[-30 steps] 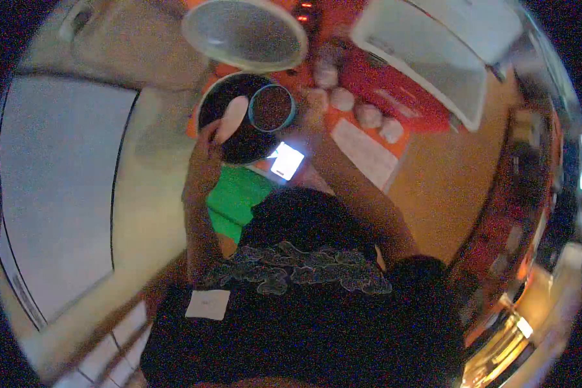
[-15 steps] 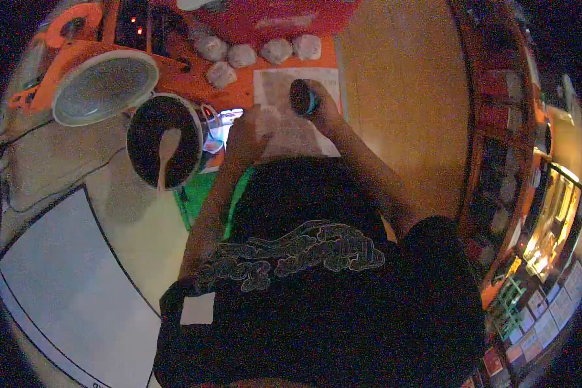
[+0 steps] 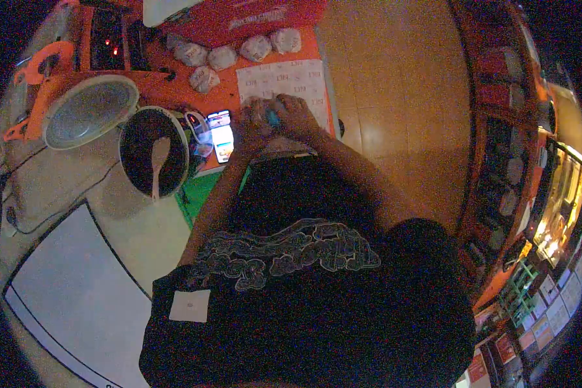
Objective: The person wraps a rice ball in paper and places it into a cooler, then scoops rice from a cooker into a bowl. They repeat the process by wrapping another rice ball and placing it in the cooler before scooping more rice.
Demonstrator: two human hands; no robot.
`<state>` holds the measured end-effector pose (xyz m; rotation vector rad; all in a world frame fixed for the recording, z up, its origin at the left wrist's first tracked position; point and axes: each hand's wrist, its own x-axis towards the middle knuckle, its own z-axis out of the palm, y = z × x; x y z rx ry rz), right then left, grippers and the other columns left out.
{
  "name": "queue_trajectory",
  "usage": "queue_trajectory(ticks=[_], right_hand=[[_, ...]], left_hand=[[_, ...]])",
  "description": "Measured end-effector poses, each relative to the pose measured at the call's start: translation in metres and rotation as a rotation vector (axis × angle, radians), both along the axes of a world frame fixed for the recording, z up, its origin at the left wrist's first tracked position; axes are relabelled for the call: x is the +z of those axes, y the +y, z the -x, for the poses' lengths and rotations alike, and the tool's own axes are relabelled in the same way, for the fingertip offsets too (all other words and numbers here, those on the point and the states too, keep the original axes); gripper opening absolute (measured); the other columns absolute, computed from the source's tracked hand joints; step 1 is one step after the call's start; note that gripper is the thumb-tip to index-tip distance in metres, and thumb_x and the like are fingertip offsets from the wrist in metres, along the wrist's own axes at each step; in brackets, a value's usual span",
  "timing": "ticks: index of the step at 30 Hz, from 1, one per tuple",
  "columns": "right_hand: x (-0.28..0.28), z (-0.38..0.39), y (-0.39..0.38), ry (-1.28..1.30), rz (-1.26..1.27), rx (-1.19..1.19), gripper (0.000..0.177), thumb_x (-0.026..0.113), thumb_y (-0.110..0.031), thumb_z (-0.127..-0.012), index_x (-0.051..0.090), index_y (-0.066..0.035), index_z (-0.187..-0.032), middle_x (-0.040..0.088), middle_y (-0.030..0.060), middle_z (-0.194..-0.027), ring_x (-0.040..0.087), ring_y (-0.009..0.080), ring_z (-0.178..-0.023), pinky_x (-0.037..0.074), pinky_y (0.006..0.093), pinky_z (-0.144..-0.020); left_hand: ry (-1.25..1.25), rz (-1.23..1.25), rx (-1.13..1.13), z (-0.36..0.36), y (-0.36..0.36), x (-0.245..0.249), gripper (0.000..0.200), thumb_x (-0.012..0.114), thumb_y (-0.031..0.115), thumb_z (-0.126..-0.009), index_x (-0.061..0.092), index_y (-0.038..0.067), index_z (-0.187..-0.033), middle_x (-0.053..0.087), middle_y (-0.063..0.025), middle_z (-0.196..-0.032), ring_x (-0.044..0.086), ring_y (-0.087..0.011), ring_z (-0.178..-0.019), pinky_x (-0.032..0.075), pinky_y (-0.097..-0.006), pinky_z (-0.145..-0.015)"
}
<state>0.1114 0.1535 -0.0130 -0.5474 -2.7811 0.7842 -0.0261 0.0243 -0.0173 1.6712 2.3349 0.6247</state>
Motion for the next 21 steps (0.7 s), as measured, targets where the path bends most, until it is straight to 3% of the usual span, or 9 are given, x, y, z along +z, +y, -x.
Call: queue_trajectory(ticks=[4,7,9,10,12,16,19,21], right_hand=[[0.022,-0.019,0.021,-0.070,0.062,-0.065,0.087,0.081,-0.041,-0.063,0.044,-0.006,-0.133,0.046,0.0181,-0.135,0.046,0.0360,-0.123,0.037,0.0486,-0.100],[0.017,-0.032,0.027,0.019,0.047,-0.011,0.091,0.082,-0.041,-0.062,0.043,-0.003,-0.134,0.045,0.0183,-0.138,0.044,0.0351,-0.126,0.037,0.0472,-0.103],[0.005,-0.032,0.026,-0.038,0.109,-0.006,0.095,0.083,-0.042,-0.060,0.041,-0.003,-0.136,0.044,0.0190,-0.139,0.042,0.0357,-0.129,0.035,0.0453,-0.106],[0.001,-0.033,0.028,-0.033,0.108,-0.015,0.095,0.083,-0.042,-0.060,0.041,-0.003,-0.136,0.044,0.0190,-0.139,0.042,0.0357,-0.129,0.035,0.0453,-0.106],[-0.002,-0.037,0.031,-0.060,0.130,0.040,0.101,0.078,-0.054,-0.062,0.039,0.001,-0.137,0.042,0.0201,-0.141,0.041,0.0383,-0.130,0.034,0.0450,-0.108],[-0.008,-0.036,0.031,0.023,0.162,0.018,0.098,0.081,-0.049,-0.060,0.042,0.002,-0.134,0.042,0.0219,-0.141,0.042,0.0384,-0.129,0.035,0.0447,-0.107],[-0.013,-0.035,0.033,0.082,0.111,0.027,0.095,0.083,-0.045,-0.058,0.044,0.002,-0.131,0.046,0.0242,-0.136,0.045,0.0396,-0.126,0.036,0.0456,-0.106],[-0.014,-0.034,0.037,0.102,0.086,0.082,0.093,0.083,-0.044,-0.058,0.045,0.002,-0.129,0.049,0.0263,-0.132,0.048,0.0407,-0.123,0.038,0.0455,-0.105]], left_hand=[[0.099,0.117,-0.065,0.002,0.002,0.022,0.097,0.071,0.060,-0.065,0.037,0.008,-0.140,0.041,-0.0196,-0.139,0.043,-0.0391,-0.123,0.031,-0.0580,-0.101],[0.171,0.059,0.014,-0.010,0.015,0.027,0.090,0.073,0.057,-0.066,0.044,0.007,-0.135,0.049,-0.0186,-0.134,0.045,-0.0369,-0.125,0.034,-0.0516,-0.102],[-0.053,-0.078,-0.177,-0.009,0.023,0.017,0.089,0.065,0.064,-0.073,0.041,0.008,-0.138,0.046,-0.0200,-0.135,0.044,-0.0398,-0.123,0.032,-0.0531,-0.103],[-0.049,-0.079,-0.186,-0.010,0.026,0.014,0.089,0.065,0.064,-0.073,0.041,0.008,-0.138,0.046,-0.0200,-0.135,0.044,-0.0398,-0.123,0.032,-0.0531,-0.103],[-0.143,-0.030,-0.192,-0.015,0.033,0.014,0.083,0.063,0.063,-0.076,0.046,0.006,-0.134,0.049,-0.0204,-0.131,0.046,-0.0392,-0.121,0.035,-0.0493,-0.103],[-0.062,-0.061,-0.162,-0.019,0.039,0.015,0.082,0.064,0.061,-0.075,0.048,0.005,-0.132,0.052,-0.0193,-0.127,0.049,-0.0387,-0.119,0.037,-0.0491,-0.100],[-0.195,0.085,-0.166,-0.018,0.035,0.023,0.081,0.069,0.056,-0.069,0.050,0.007,-0.131,0.049,-0.0181,-0.135,0.045,-0.0362,-0.125,0.034,-0.0470,-0.106],[-0.141,-0.075,-0.197,-0.022,0.029,0.024,0.074,0.071,0.050,-0.074,0.053,0.004,-0.129,0.054,-0.0181,-0.126,0.050,-0.0364,-0.118,0.039,-0.0470,-0.099]])
